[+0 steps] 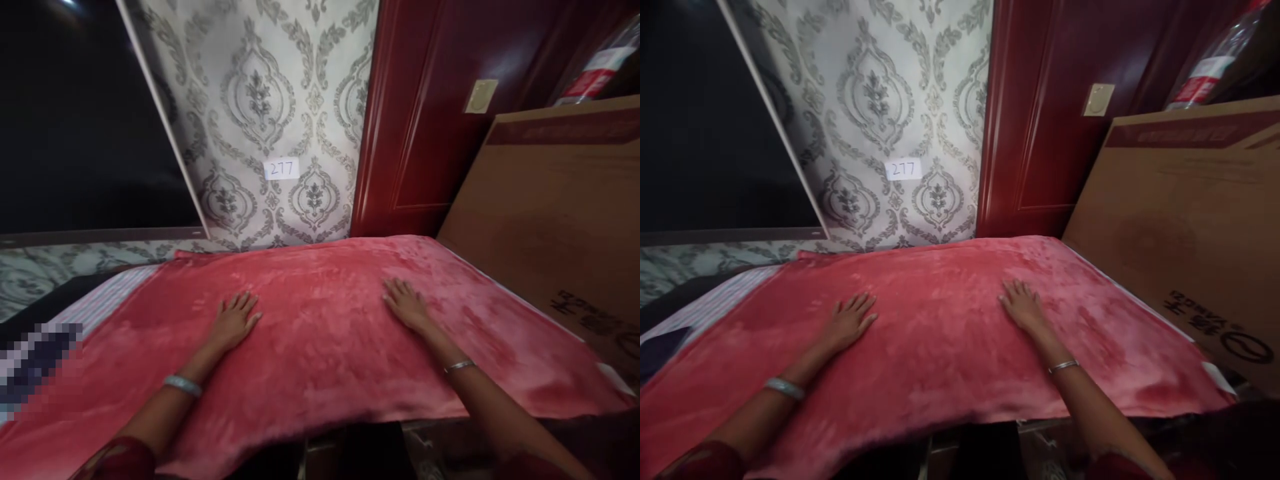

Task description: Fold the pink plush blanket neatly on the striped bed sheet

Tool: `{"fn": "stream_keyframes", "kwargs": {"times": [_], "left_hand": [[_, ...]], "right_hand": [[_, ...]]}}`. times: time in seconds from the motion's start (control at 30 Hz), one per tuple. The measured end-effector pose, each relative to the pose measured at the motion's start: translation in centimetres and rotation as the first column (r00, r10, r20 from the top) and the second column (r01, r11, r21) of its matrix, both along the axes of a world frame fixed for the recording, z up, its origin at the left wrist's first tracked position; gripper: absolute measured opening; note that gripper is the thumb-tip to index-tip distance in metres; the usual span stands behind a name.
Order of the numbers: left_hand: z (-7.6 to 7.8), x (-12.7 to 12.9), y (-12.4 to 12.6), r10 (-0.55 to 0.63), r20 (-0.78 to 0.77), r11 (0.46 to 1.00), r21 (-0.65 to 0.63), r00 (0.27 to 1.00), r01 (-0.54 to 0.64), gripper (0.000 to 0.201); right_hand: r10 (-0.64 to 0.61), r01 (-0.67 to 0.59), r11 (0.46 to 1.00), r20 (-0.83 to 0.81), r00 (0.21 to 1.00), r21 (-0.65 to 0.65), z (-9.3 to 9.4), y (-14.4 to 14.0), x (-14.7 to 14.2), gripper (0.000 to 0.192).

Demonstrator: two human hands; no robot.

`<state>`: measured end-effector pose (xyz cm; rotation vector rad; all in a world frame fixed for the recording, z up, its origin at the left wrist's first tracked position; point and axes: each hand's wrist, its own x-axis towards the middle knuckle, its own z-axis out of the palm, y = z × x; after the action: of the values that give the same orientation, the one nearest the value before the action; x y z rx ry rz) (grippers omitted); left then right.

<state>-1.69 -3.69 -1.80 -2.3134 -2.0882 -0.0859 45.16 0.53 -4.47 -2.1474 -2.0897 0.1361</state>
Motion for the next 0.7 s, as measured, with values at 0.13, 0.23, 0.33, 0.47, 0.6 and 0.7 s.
{"fn": "stream_keyframes", "kwargs": {"times": [0.13, 0.23, 0.33, 0.47, 0.6, 0.7], "left_hand": [[-0.2, -1.6, -2.2, 0.125, -0.037, 0.990, 0.069, 0.991, -0.122, 0.060], [-0.4, -1.0, -2.8, 0.113, -0.016, 0.990, 0.086, 0.993, -0.111, 0.060], [-0.5, 1.4, -2.7, -0.049, 0.051, 0.999, 0.023, 0.998, 0.048, 0.061], [-0.8, 6.9, -2.6, -0.255, 0.143, 0.964, -0.046, 0.956, 0.263, 0.069], [-0.9, 11.4, -2.9, -0.502, 0.245, 0.843, -0.077, 0.830, 0.532, 0.063], [0.0, 10.8, -2.6, -0.533, 0.250, 0.826, -0.055, 0.808, 0.562, 0.055]], "right_hand": [[0.058, -0.060, 0.997, 0.046, 0.997, 0.040, -1.6, -0.9, -4.2, 0.060], [0.040, -0.046, 0.996, 0.084, 0.996, 0.076, -2.6, -1.3, -4.6, 0.060], [0.052, -0.061, 0.993, 0.086, 0.995, 0.104, -3.2, -1.1, -4.1, 0.059], [0.048, -0.059, 0.991, 0.090, 0.995, 0.124, -3.6, -0.9, -3.7, 0.059], [0.055, -0.068, 0.990, 0.104, 0.993, 0.127, -3.9, -0.9, -3.6, 0.060], [0.061, -0.077, 0.986, 0.110, 0.992, 0.145, -4.1, -0.8, -3.5, 0.060]]}}
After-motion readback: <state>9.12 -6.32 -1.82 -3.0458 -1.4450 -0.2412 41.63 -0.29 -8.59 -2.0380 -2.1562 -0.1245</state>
